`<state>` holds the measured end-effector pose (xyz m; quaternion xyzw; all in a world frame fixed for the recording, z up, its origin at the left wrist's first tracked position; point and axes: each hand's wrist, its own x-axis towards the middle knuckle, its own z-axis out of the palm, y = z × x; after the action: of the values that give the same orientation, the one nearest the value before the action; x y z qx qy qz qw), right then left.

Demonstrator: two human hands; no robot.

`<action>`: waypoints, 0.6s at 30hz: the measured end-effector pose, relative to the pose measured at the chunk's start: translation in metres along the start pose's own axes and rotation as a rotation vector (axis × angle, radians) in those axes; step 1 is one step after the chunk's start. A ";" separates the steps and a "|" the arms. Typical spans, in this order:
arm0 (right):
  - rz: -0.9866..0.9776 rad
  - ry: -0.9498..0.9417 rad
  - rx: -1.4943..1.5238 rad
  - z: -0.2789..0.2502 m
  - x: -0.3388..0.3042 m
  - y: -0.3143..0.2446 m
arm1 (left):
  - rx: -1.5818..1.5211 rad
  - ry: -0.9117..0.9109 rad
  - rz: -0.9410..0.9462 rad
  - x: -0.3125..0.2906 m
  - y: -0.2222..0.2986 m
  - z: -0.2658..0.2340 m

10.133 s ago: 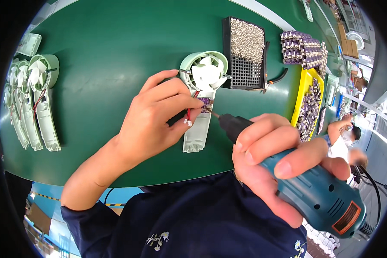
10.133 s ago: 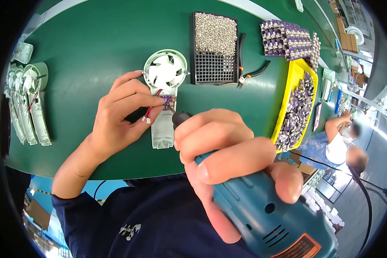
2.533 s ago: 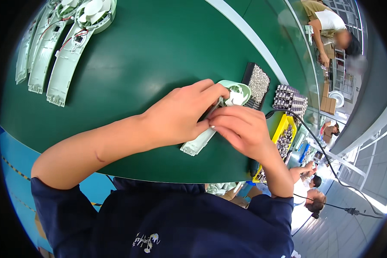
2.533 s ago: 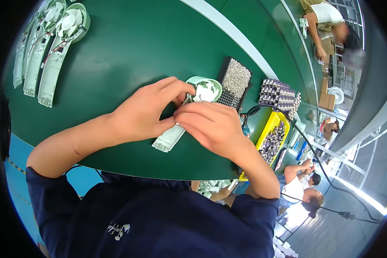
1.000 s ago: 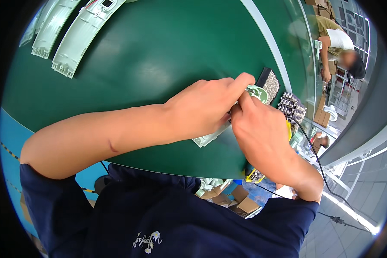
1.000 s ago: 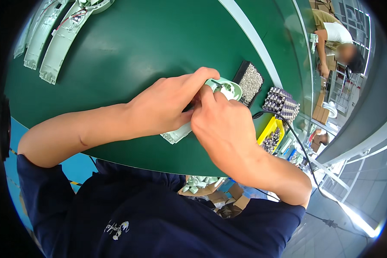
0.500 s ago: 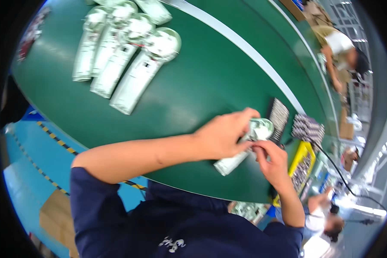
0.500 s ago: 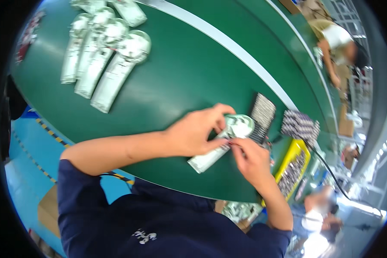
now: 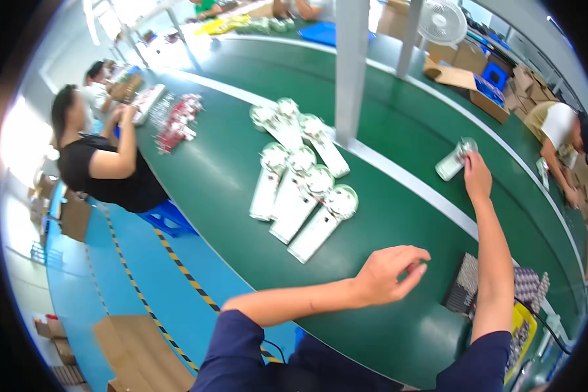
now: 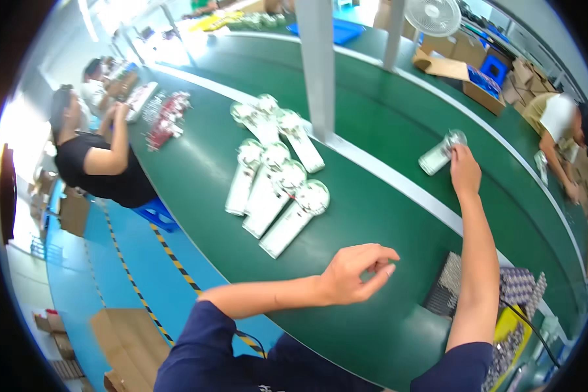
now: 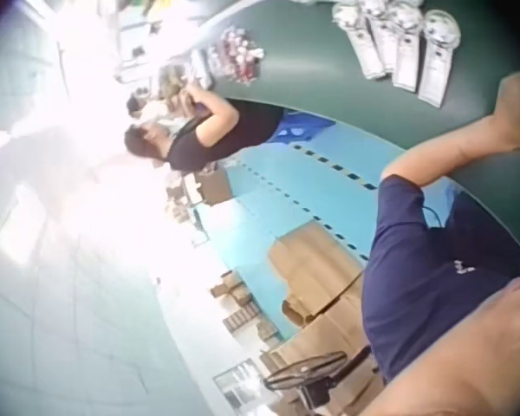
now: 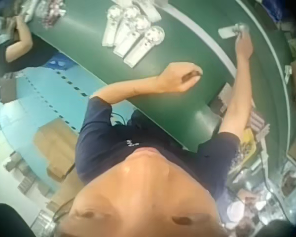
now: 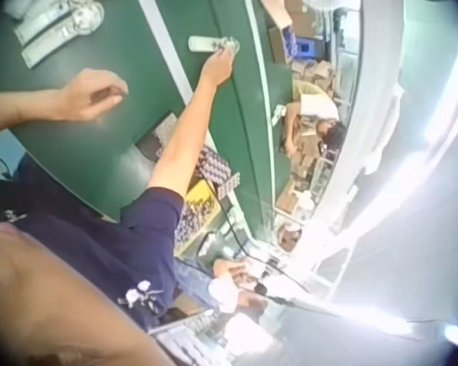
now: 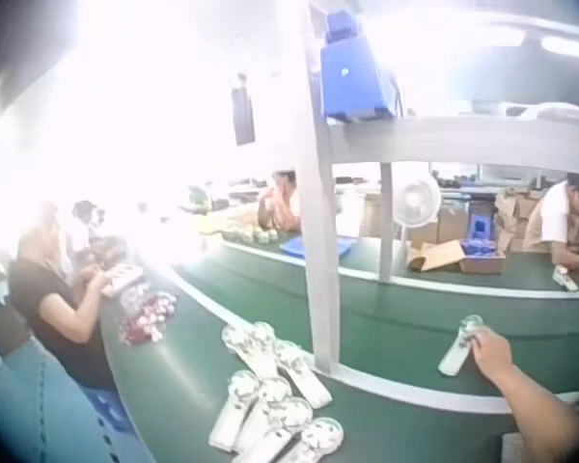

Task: The recorder is assembling small handheld fans on a production line, including inserting circuit boards and using an electric screwdriver.

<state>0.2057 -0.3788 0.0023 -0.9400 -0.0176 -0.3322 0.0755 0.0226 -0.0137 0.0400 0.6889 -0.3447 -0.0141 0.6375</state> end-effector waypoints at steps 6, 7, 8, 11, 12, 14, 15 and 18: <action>0.336 -0.069 0.163 -0.062 -0.047 -0.060 | 0.935 0.263 -0.177 -0.020 0.047 -0.121; 0.413 -0.192 0.415 -0.098 -0.056 -0.107 | 0.994 0.242 -0.316 -0.039 0.037 -0.136; 0.319 -0.133 0.515 -0.136 -0.076 -0.123 | 0.990 0.246 -0.300 -0.038 0.028 -0.133; 0.206 -0.429 0.668 -0.241 -0.136 -0.168 | 0.969 -0.007 -0.286 -0.034 0.007 -0.125; 0.148 -0.495 0.640 -0.263 -0.158 -0.163 | 0.932 -0.017 -0.220 -0.031 -0.005 -0.125; 0.098 -0.483 0.508 -0.299 -0.207 -0.142 | 0.825 -0.043 -0.120 -0.020 -0.019 -0.121; 0.107 -0.405 0.413 -0.313 -0.232 -0.127 | 0.815 -0.056 -0.102 -0.016 -0.022 -0.119; 0.402 -0.334 0.030 -0.358 -0.290 -0.081 | 0.629 -0.009 -0.080 -0.010 -0.013 -0.108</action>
<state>-0.2497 -0.3493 0.1062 -0.9652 0.1523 -0.1505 0.1501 0.0708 0.0843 0.0449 0.8651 -0.3074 0.0652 0.3909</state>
